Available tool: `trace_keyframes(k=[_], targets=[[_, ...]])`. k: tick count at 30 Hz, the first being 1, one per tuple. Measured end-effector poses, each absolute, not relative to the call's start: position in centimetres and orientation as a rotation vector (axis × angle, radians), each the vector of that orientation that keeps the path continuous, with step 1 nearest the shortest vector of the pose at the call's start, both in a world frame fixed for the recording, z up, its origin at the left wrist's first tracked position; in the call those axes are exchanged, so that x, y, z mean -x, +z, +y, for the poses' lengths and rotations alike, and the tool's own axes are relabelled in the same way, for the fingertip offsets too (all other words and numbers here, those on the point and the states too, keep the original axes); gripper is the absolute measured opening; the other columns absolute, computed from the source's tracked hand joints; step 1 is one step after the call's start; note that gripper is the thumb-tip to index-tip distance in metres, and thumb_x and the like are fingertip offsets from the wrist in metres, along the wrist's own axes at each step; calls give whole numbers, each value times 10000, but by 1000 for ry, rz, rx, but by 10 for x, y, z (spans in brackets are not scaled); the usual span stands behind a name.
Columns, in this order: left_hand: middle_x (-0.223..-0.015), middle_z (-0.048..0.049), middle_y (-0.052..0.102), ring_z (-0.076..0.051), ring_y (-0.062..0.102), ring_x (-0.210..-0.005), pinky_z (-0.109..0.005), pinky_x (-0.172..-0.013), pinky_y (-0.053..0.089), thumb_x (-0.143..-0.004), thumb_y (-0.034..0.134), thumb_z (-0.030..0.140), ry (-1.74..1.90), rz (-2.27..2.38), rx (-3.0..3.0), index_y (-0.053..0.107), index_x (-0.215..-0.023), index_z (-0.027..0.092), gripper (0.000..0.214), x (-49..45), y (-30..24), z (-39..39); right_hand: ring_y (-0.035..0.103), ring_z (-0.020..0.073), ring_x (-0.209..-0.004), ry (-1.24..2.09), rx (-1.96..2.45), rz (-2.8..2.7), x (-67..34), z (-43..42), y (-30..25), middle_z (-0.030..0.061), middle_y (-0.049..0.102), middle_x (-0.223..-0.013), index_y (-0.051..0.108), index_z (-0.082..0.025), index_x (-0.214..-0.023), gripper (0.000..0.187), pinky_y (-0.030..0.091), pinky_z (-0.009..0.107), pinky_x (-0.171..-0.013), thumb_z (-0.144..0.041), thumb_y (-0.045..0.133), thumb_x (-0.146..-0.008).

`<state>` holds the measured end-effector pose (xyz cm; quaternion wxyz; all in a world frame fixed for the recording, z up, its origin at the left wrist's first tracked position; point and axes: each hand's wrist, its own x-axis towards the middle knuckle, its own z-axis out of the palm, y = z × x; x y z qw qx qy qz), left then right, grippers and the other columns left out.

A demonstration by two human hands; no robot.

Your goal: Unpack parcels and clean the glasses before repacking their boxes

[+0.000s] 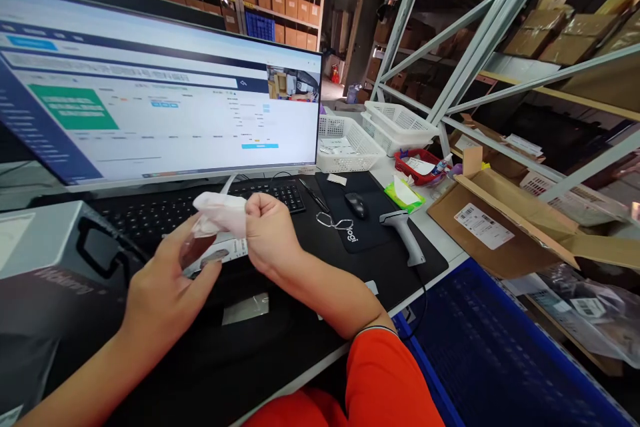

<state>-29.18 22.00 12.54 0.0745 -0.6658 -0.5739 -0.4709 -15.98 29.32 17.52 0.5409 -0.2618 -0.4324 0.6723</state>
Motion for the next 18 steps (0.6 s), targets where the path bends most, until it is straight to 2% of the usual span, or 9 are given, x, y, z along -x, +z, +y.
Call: trace_keyframes(k=[2,5,6,8,10,12,15,17,18], targets=[[-1393,-79,778,-268,809,-1139,-325,-862,673,-1044,579,388,-1451,-1696,2024,544,-1566,259,539,296,128,219,301,86,-555,1419,622,-1134,165,283,168,-114,326,-540,295,-251,-566,713,590,353,-747,-450,978,-620],[-1504,-96,716,-267,744,-1310,-335,-1004,655,-1065,584,436,-1518,-1627,2084,497,-1617,249,589,304,133,217,247,80,-537,1239,589,-1325,170,271,163,-125,308,-512,312,-251,-533,725,593,459,-1046,-541,950,-719],[-1507,-98,714,-263,748,-1302,-327,-993,657,-1066,585,431,-1503,-1612,2095,486,-1624,248,596,304,134,217,261,77,-536,1275,584,-1334,169,272,164,-122,326,-520,317,-250,-542,742,607,454,-1010,-580,963,-697],[-1435,-85,758,-247,802,-1167,-297,-877,670,-1062,581,399,-1435,-1618,2075,495,-1610,258,572,303,135,217,328,78,-541,1464,594,-1257,163,281,171,-108,386,-550,317,-250,-579,788,614,372,-766,-622,1012,-583],[-1340,-61,802,-233,833,-989,-279,-748,660,-1053,563,370,-1372,-1645,2059,511,-1587,278,544,299,134,217,393,86,-549,1610,598,-1110,157,291,179,-95,434,-566,303,-253,-613,820,506,282,-574,-602,1036,-500],[-1287,-44,819,-232,833,-921,-282,-710,653,-1049,544,362,-1347,-1676,2035,514,-1581,302,536,297,134,217,420,94,-552,1604,587,-1038,156,293,180,-91,454,-573,295,-258,-634,791,500,276,-566,-574,1015,-543],[-1400,-68,775,-263,818,-1099,-313,-833,678,-1056,552,418,-1387,-1720,2038,488,-1613,308,571,303,136,216,339,81,-529,1340,547,-1161,165,280,170,-115,379,-550,320,-260,-604,691,631,427,-943,-524,951,-698],[-1463,-83,742,-276,785,-1220,-327,-920,680,-1058,570,448,-1444,-1743,2070,474,-1627,299,596,307,139,216,267,72,-517,1201,509,-1283,170,272,164,-134,317,-528,337,-258,-565,663,519,500,-1209,-500,922,-760],[-1472,-84,737,-274,776,-1243,-325,-943,678,-1060,572,445,-1464,-1741,2093,476,-1624,296,592,308,141,215,256,71,-519,1196,500,-1322,171,271,163,-135,312,-523,342,-256,-554,666,497,502,-1236,-502,926,-759]])
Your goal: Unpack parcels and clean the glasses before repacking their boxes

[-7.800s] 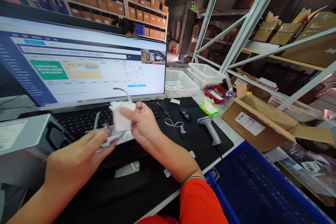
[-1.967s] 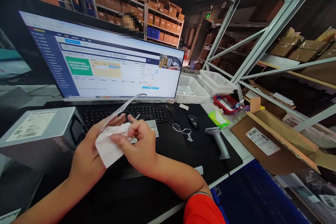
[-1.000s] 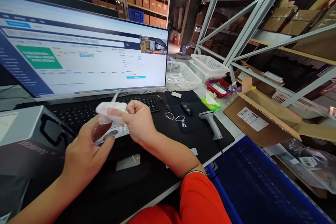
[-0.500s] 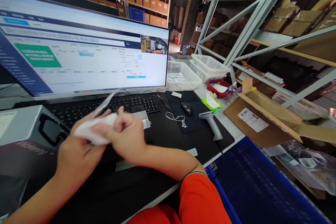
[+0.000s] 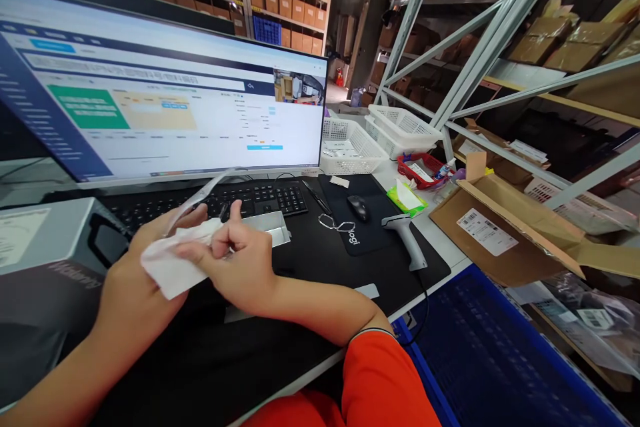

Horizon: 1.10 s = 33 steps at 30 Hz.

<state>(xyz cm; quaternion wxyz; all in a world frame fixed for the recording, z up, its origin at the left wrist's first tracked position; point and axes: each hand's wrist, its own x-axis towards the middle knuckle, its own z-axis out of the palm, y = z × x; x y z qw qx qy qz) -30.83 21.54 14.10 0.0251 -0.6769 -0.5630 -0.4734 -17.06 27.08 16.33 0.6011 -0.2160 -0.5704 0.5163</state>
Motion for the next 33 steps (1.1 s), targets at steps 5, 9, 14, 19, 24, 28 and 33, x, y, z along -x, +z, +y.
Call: trace_keyframes(k=[5,9,14,19,24,28,33], targets=[[-1354,-55,799,-247,831,-1056,-299,-832,688,-1025,574,358,-1486,-1664,2134,540,-1553,289,534,299,147,216,358,73,-530,1589,527,-1129,152,285,187,-100,404,-556,277,-250,-606,821,519,265,-576,-549,1040,-557],[-1348,-58,803,-290,827,-1089,-354,-844,701,-979,551,367,-1431,-1693,2184,578,-1547,276,576,297,150,217,346,61,-498,1691,519,-1003,145,294,199,-98,398,-536,231,-245,-619,882,348,203,-468,-530,1060,-526],[-1387,-23,786,-294,780,-1227,-399,-1069,647,-929,547,407,-1459,-1864,2077,700,-1421,303,526,320,162,216,314,60,-518,1528,582,-1283,128,310,200,-98,371,-536,278,-242,-605,795,292,205,-506,-526,1021,-591],[-1442,45,756,-209,780,-800,-277,-596,606,-893,603,549,-1477,-2118,2139,720,-1422,392,564,348,172,212,267,69,-540,893,803,-1558,69,316,224,-91,335,-562,349,-243,-607,606,215,216,-503,-406,913,-753],[-1433,20,763,-242,800,-883,-247,-460,519,-889,628,547,-1487,-1999,2261,769,-1372,394,526,351,173,209,374,97,-554,611,721,-1413,50,309,232,-74,359,-593,407,-243,-614,589,377,234,-533,-466,930,-769],[-1373,29,792,-288,775,-1230,-286,-803,667,-949,623,490,-1384,-1668,2353,753,-1392,410,468,348,167,210,673,214,-796,605,583,-1383,76,309,219,-41,368,-625,434,-266,-609,599,613,401,-955,-556,912,-824],[-1309,16,818,-280,776,-1235,-345,-1033,648,-967,593,469,-1348,-1532,2324,756,-1392,383,463,347,167,212,608,192,-715,812,487,-1768,104,305,208,-47,396,-608,392,-270,-592,601,575,486,-1133,-505,851,-901]])
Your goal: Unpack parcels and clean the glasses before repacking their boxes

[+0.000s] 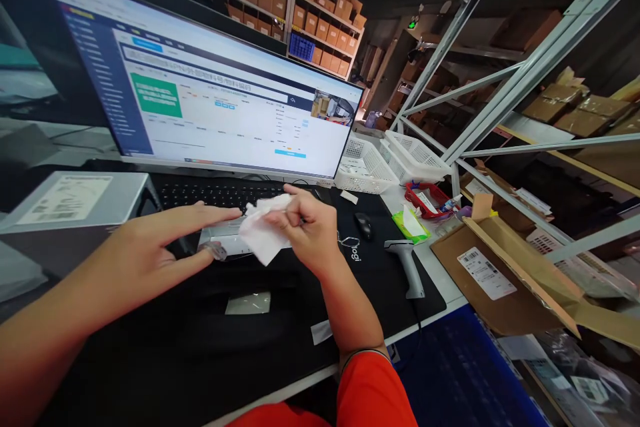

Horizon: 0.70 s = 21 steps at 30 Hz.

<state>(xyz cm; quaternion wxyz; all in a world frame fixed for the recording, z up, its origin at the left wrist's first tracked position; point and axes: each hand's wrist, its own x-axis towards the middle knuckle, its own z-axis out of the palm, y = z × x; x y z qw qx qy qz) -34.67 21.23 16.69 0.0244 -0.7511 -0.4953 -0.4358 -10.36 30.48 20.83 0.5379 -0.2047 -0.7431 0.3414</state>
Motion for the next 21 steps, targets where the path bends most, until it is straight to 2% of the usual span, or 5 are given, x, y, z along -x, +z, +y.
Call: trace_keyframes(k=[3,9,12,15,21], targets=[[-1224,16,841,-282,806,-1147,-360,-1002,670,-909,635,441,-1319,-1585,2225,804,-1297,359,431,347,171,212,529,158,-655,945,429,-2018,102,306,210,-57,409,-597,390,-255,-579,628,597,441,-1023,-516,876,-880],[-1152,8,851,-314,811,-1132,-419,-981,698,-863,705,422,-1320,-1574,2037,832,-1198,342,367,353,173,205,592,181,-719,1245,671,-2181,90,312,212,-42,449,-622,417,-243,-587,723,488,293,-674,-614,1037,-615],[-1130,1,853,-317,811,-1128,-451,-992,698,-935,641,415,-1224,-1465,2038,833,-1165,326,312,351,175,199,577,175,-705,1273,693,-2148,95,307,208,-43,417,-628,393,-247,-596,732,447,279,-651,-647,1002,-663],[-1062,-7,859,-266,829,-960,-456,-1023,691,-1003,566,379,-1124,-1341,2081,835,-1086,297,294,339,177,198,481,144,-648,1241,714,-2136,110,294,202,-54,389,-625,374,-248,-602,731,372,269,-615,-659,969,-705],[-974,-15,859,-220,815,-827,-430,-973,703,-992,546,245,-1096,-1247,2137,839,-1005,283,295,320,167,208,319,117,-621,897,780,-2139,128,266,198,-64,384,-611,341,-231,-629,635,282,278,-606,-562,791,-932]])
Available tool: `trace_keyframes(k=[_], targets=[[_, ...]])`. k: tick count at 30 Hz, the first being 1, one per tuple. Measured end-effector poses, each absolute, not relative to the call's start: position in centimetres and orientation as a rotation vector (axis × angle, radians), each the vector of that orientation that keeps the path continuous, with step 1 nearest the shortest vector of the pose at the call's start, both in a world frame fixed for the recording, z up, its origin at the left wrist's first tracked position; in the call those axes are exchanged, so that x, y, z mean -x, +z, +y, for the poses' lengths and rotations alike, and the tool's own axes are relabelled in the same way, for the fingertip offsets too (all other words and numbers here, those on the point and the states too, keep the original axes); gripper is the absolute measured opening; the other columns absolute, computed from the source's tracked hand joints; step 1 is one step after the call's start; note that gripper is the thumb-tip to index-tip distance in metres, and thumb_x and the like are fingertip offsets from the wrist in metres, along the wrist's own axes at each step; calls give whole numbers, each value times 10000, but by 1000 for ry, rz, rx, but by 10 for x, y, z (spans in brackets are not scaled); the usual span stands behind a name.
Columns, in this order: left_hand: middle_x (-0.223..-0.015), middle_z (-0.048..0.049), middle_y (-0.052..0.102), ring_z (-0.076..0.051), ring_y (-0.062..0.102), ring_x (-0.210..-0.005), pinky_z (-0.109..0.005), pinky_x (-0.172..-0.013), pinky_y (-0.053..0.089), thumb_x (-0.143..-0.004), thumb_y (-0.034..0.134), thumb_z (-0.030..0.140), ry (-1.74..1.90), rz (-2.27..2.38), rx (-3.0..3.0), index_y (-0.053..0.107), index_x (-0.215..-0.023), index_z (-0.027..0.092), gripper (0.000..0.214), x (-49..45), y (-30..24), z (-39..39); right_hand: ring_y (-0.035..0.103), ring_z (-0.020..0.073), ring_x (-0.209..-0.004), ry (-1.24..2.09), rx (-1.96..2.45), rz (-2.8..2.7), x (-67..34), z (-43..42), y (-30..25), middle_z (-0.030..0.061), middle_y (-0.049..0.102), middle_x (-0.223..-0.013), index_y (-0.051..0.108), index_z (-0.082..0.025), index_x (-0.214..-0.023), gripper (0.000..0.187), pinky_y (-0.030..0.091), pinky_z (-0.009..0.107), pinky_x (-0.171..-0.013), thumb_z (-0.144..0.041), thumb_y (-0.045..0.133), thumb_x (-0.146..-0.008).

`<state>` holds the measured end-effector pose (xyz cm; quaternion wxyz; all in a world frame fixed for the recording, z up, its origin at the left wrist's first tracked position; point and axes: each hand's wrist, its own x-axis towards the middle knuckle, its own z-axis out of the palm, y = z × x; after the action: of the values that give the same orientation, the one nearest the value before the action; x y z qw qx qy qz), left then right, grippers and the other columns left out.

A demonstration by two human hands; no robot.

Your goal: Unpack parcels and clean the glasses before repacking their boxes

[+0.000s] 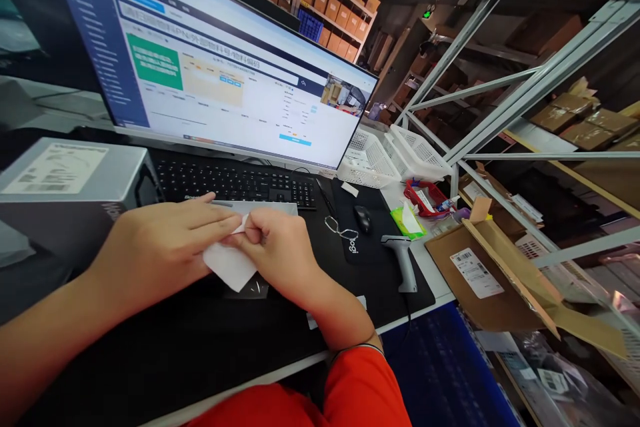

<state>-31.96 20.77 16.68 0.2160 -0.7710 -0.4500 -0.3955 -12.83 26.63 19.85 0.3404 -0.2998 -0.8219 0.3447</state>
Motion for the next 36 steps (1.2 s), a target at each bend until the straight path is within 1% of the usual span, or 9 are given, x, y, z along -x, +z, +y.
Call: trace_keyframes(k=[2,8,13,16,19,23,27,32,36], targets=[[-1007,6,862,-226,824,-853,-440,-986,703,-1005,571,316,-1153,-1273,2157,844,-1034,313,275,323,166,209,320,118,-634,936,796,-2190,120,270,204,-62,395,-628,355,-232,-640,626,272,275,-603,-572,797,-924],[-1098,16,858,-274,831,-1036,-399,-980,708,-979,627,440,-1308,-1355,2171,852,-1122,333,288,340,175,201,289,106,-625,1359,622,-2350,85,304,220,-81,340,-628,335,-240,-620,728,215,268,-577,-593,963,-726],[-1037,-6,864,-275,840,-935,-429,-936,723,-978,607,341,-1246,-1272,2103,860,-1066,296,271,326,170,204,334,120,-652,1180,678,-2270,111,288,213,-63,388,-649,357,-237,-635,666,278,271,-616,-608,870,-844],[-1002,-8,865,-233,830,-832,-449,-986,711,-984,576,262,-1195,-1210,2097,858,-1040,290,288,317,164,209,362,126,-667,968,751,-2259,125,277,209,-59,426,-655,368,-232,-654,575,284,270,-627,-491,798,-934],[-1073,6,864,-228,834,-875,-480,-1055,687,-989,621,318,-1225,-1262,2134,850,-1112,327,260,321,162,210,335,122,-660,1031,737,-2311,115,287,211,-72,412,-657,368,-236,-661,574,279,268,-614,-459,844,-889],[-1154,17,854,-273,830,-1074,-453,-1058,688,-982,650,393,-1296,-1364,2157,831,-1205,334,294,333,167,205,273,112,-627,1429,484,-2373,87,314,219,-103,322,-615,337,-255,-632,702,452,301,-731,-627,918,-762],[-1145,21,855,-300,820,-1125,-439,-997,712,-973,649,393,-1294,-1423,2158,841,-1193,325,300,330,168,203,264,109,-627,1385,449,-2305,91,309,219,-108,303,-615,329,-252,-631,682,510,356,-905,-602,882,-824],[-1098,6,862,-235,842,-897,-495,-1063,694,-982,630,290,-1316,-1230,2112,853,-1058,290,235,315,165,208,353,125,-641,919,647,-2257,121,276,211,-81,400,-637,355,-239,-675,480,451,306,-837,-318,721,-974],[-1099,15,862,-229,838,-904,-504,-1134,658,-995,681,330,-1351,-1243,2165,847,-1136,332,217,317,164,207,345,124,-657,1033,639,-2376,102,286,221,-75,405,-652,349,-238,-671,546,369,273,-689,-401,802,-929]])
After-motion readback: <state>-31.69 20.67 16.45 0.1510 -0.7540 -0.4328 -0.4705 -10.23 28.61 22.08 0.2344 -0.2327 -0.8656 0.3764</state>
